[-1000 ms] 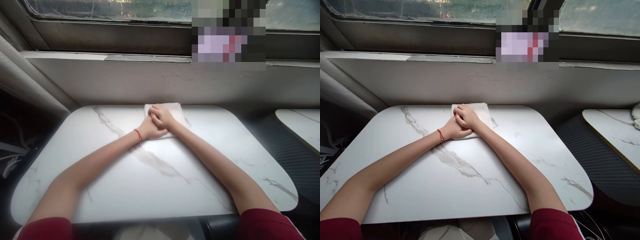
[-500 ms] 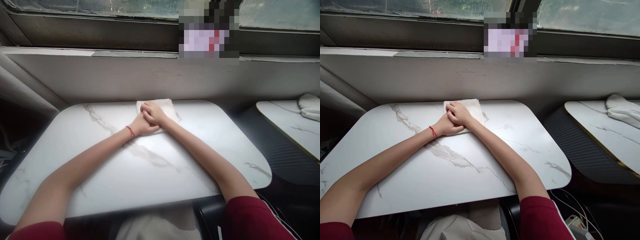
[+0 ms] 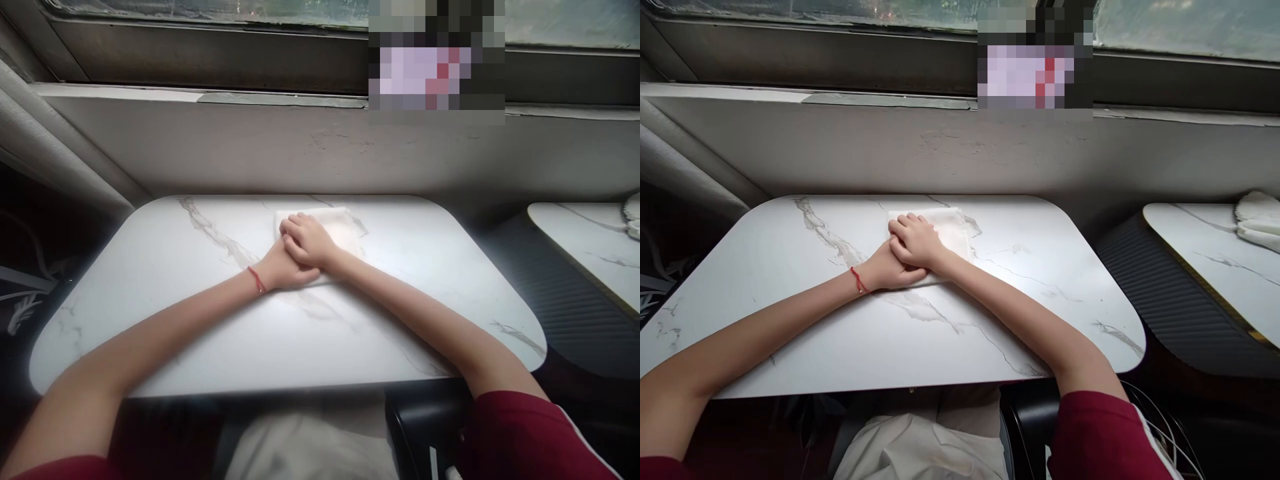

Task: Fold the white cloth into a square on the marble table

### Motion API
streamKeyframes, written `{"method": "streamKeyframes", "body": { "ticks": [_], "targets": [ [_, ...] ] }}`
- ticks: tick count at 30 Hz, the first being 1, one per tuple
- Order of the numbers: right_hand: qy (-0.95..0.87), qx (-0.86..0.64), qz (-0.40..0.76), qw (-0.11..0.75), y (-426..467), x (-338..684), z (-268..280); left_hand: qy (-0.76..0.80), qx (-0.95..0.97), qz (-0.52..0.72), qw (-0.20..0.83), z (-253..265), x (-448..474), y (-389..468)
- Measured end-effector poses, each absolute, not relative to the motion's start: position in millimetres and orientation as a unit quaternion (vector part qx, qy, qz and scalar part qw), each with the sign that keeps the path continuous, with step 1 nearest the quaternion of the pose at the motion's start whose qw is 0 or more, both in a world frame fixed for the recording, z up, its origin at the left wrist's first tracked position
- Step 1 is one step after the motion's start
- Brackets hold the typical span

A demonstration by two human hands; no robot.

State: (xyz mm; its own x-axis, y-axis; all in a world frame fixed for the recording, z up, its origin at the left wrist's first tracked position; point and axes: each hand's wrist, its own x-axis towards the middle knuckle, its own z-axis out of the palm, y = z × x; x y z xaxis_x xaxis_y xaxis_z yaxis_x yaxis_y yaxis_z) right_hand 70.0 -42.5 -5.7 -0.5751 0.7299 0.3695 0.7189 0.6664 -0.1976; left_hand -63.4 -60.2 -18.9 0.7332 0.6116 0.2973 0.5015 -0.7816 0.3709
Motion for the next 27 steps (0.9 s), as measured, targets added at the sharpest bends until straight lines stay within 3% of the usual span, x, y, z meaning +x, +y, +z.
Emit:
{"method": "streamKeyframes", "body": {
  "ticks": [6, 10, 17, 27],
  "targets": [
    [-0.882, -0.467, -0.005, 0.056, -122, 46, 27, 0.196, 0.933, 0.183, 0.238, -18, -82, -123],
    [-0.908, -0.416, -0.006, -0.047, -146, 44, 42, 0.151, 0.94, 0.167, 0.255, -14, -75, -150],
    [-0.949, -0.31, 0.026, -0.045, -149, 61, 56, 0.199, 0.945, 0.156, 0.206, -20, -63, -171],
    [-0.925, -0.381, -0.001, 0.011, -94, 93, 58, 0.388, 0.908, 0.155, 0.031, -6, -87, -89]
  ]
}}
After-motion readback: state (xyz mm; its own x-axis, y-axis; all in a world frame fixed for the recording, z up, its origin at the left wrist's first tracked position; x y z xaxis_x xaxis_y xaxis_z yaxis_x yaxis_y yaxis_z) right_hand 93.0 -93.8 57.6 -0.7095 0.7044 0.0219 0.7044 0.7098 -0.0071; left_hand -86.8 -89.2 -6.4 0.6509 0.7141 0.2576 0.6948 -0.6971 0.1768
